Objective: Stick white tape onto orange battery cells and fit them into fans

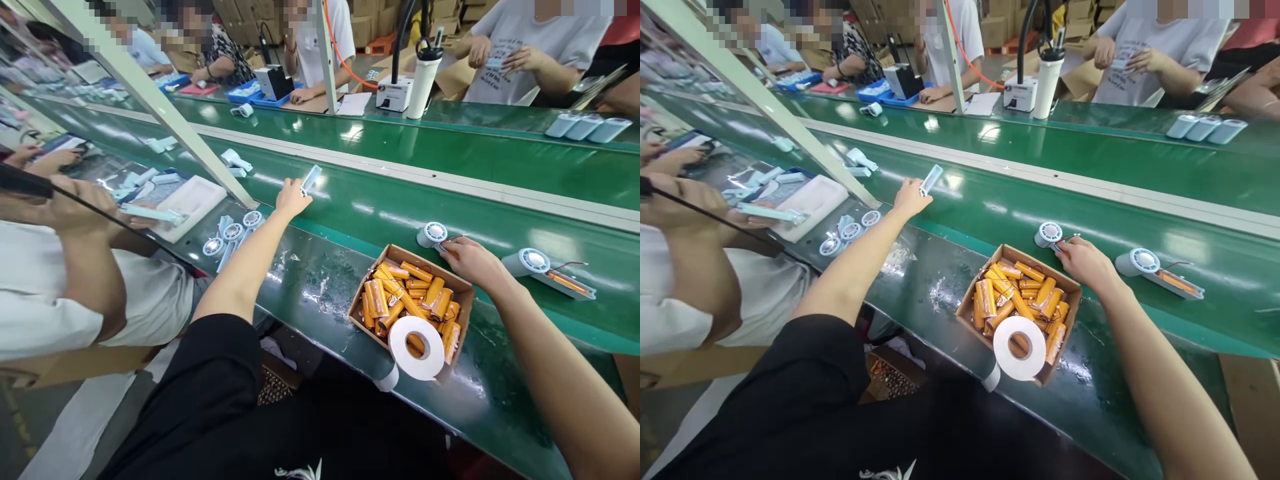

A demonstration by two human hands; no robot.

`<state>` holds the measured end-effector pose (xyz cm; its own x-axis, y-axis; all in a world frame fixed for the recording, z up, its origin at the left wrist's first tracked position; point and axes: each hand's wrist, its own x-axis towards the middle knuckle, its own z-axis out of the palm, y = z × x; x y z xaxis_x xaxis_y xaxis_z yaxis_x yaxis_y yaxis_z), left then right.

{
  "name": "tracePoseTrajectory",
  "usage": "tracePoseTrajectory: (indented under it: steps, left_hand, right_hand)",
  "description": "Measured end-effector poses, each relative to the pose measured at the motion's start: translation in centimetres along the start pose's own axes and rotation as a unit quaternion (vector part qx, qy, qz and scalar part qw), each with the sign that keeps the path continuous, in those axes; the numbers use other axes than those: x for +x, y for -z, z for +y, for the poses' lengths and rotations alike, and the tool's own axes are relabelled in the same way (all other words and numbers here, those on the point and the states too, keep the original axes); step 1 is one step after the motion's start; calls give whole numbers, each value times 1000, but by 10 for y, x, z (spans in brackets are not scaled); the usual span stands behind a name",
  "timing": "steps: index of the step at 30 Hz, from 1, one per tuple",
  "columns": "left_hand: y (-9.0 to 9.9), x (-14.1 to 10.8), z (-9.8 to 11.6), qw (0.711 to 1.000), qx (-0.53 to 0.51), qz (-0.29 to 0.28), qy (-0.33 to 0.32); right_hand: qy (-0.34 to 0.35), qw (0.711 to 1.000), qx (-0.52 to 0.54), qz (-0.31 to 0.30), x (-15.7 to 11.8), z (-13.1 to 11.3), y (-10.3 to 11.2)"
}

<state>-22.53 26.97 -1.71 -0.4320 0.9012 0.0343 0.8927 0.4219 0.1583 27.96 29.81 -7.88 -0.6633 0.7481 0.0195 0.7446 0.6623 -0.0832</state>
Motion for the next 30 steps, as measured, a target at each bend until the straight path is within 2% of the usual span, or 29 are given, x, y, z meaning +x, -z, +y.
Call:
tracePoseTrajectory:
  steps: [2, 4, 7, 9, 11, 12, 13, 15, 17, 18, 19, 21, 22, 23, 24, 26, 28, 30]
  left_hand:
    - [13, -26, -4, 999, 8, -21, -42]
    - [22, -69, -15, 996, 25, -45, -78]
    - [27, -139, -37, 992, 78, -72, -75]
    - [26, -174, -41, 989, 103, -32, -102]
    - [26, -201, -23, 974, 64, 48, -214]
    - [27, -214, -5, 950, 20, 73, -301]
    - [28, -226, 17, 914, -27, 71, -399]
    - [30, -251, 68, 815, -87, 0, -573]
    - [32, -271, 109, 742, -88, -80, -660]
    - [32, -278, 123, 723, -82, -106, -678]
    - [32, -284, 130, 716, -81, -117, -684]
    - [33, -291, 129, 727, -104, -88, -673]
    - [33, -293, 122, 742, -126, -54, -656]
    - [33, -296, 115, 758, -153, -12, -634]
    - [34, -299, 108, 772, -181, 27, -609]
    - [33, -306, 96, 777, -235, 73, -579]
    - [31, -314, 91, 769, -271, 80, -573]
    - [28, -319, 85, 773, -280, 78, -564]
  right_hand:
    - [-26, 999, -15, 16, -6, -5, 0]
    - [-67, 997, -20, 29, -14, -10, 0]
    - [-139, 988, 17, 62, -25, -19, 2]
    - [-175, 980, 51, 80, -30, -22, 3]
    - [-197, 974, 71, 83, -30, -24, 4]
    - [-204, 972, 79, 82, -29, -24, 6]
    - [-203, 971, 91, 82, -29, -24, 8]
    - [-183, 970, 128, 100, -31, -24, 14]
    - [-168, 958, 170, 158, -45, -29, 24]
    - [-168, 946, 192, 199, -59, -35, 31]
    - [-176, 930, 218, 240, -76, -44, 37]
    - [-198, 888, 289, 298, -121, -73, 49]
    - [-206, 869, 335, 302, -144, -92, 54]
    - [-203, 853, 386, 285, -167, -114, 57]
    - [-181, 841, 449, 243, -186, -138, 60]
    - [-111, 818, 553, 113, -211, -185, 61]
    - [-55, 797, 601, 13, -219, -222, 60]
    - [-10, 799, 600, -26, -217, -242, 60]
